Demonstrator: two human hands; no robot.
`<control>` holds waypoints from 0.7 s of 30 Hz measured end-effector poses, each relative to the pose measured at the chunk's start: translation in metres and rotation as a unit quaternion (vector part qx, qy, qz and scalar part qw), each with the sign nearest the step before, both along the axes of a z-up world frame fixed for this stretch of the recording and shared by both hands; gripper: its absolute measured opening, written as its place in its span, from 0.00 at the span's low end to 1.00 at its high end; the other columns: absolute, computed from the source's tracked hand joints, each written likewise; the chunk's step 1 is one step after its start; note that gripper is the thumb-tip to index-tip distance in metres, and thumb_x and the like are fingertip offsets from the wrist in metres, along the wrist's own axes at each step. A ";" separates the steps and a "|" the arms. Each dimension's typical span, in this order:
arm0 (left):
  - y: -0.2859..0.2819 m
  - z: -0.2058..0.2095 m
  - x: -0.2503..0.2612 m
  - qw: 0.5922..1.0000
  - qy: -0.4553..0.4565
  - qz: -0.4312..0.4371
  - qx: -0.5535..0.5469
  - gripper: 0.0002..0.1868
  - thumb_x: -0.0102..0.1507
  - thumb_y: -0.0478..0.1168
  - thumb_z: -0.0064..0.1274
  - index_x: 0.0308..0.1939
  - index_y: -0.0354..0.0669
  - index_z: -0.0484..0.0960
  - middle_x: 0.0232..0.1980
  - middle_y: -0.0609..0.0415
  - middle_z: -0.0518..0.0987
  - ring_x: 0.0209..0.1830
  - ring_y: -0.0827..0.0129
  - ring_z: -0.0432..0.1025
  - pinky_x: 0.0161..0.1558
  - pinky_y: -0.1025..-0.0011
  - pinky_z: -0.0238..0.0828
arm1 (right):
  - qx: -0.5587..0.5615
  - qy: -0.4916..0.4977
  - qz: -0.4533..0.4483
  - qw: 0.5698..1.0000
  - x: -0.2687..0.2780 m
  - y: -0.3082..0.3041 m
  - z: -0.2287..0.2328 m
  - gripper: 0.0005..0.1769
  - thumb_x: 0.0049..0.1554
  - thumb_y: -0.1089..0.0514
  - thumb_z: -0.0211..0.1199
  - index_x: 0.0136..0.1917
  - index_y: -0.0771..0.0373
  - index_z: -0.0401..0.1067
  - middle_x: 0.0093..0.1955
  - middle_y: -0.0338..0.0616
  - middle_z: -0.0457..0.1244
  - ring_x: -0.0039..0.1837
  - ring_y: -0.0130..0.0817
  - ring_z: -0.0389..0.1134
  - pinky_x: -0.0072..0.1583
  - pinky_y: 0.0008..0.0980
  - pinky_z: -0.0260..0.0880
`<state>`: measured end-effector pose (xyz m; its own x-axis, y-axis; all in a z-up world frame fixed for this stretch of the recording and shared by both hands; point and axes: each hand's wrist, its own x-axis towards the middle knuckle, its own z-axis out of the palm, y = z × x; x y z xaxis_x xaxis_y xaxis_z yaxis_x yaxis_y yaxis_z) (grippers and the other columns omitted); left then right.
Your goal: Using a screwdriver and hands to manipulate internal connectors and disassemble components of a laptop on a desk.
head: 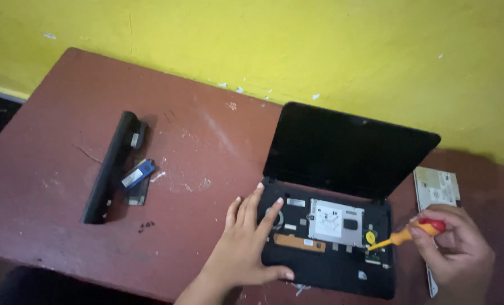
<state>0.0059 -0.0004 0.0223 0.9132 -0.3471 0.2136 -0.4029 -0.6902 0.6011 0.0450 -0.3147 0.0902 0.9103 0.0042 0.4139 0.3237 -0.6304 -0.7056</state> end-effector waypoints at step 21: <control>0.008 0.004 -0.001 0.998 0.015 -0.015 -0.051 0.61 0.47 0.70 0.58 0.73 0.39 0.52 0.75 0.27 0.43 0.74 0.36 0.44 0.68 0.41 0.30 | -0.078 0.034 -0.089 0.992 0.008 -0.022 -0.022 0.19 0.60 0.77 0.57 0.65 0.78 0.67 0.62 0.62 0.64 0.54 0.47 0.68 0.53 0.35 0.67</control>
